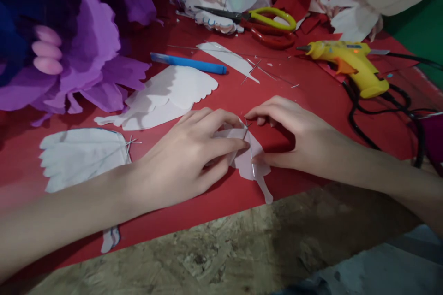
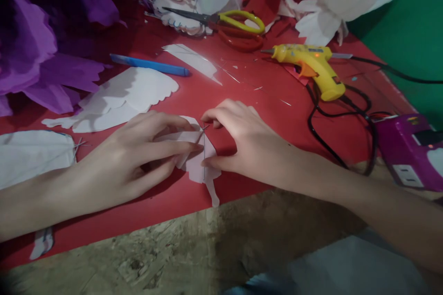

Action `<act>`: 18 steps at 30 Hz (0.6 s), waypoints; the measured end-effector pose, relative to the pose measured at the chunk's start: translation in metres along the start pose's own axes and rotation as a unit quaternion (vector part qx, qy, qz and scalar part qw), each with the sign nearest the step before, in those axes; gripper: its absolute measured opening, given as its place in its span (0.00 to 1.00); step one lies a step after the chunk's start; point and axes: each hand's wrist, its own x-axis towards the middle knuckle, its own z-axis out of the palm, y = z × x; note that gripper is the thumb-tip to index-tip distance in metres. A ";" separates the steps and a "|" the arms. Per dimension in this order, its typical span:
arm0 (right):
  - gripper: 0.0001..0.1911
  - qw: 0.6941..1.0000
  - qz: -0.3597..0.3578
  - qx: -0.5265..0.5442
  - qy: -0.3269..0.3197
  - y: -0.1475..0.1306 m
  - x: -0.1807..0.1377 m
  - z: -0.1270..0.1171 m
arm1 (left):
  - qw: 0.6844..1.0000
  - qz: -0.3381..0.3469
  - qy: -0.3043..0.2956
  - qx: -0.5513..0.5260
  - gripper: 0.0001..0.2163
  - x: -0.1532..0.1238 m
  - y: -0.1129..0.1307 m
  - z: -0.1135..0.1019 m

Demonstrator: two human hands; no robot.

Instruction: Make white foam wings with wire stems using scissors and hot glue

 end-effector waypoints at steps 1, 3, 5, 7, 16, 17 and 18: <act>0.19 1.000 0.000 0.003 -0.004 0.000 0.000 -0.001 | 1.000 0.000 0.000 -0.002 0.13 0.000 0.000 0.000; 0.19 1.000 0.001 0.009 -0.010 0.001 0.001 -0.004 | 1.000 0.000 -0.002 -0.008 0.13 0.000 0.000 -0.001; 0.19 1.000 -0.002 0.014 -0.007 0.001 0.002 -0.009 | 1.000 -0.002 -0.002 -0.017 0.13 0.000 0.001 -0.003; 0.16 1.000 -0.016 0.006 0.012 0.000 0.002 -0.014 | 1.000 -0.003 0.000 -0.026 0.13 0.000 0.002 -0.004; 0.09 0.951 -0.295 -0.065 0.058 0.012 -0.010 -0.007 | 0.996 0.056 0.065 0.000 0.09 0.004 -0.001 -0.004; 0.09 0.948 -0.307 -0.066 0.057 0.014 -0.011 -0.005 | 0.995 0.074 0.066 0.005 0.10 0.003 -0.001 -0.005; 0.09 0.946 -0.312 -0.067 0.053 0.015 -0.012 -0.004 | 0.994 0.085 0.062 0.007 0.11 0.003 0.000 -0.005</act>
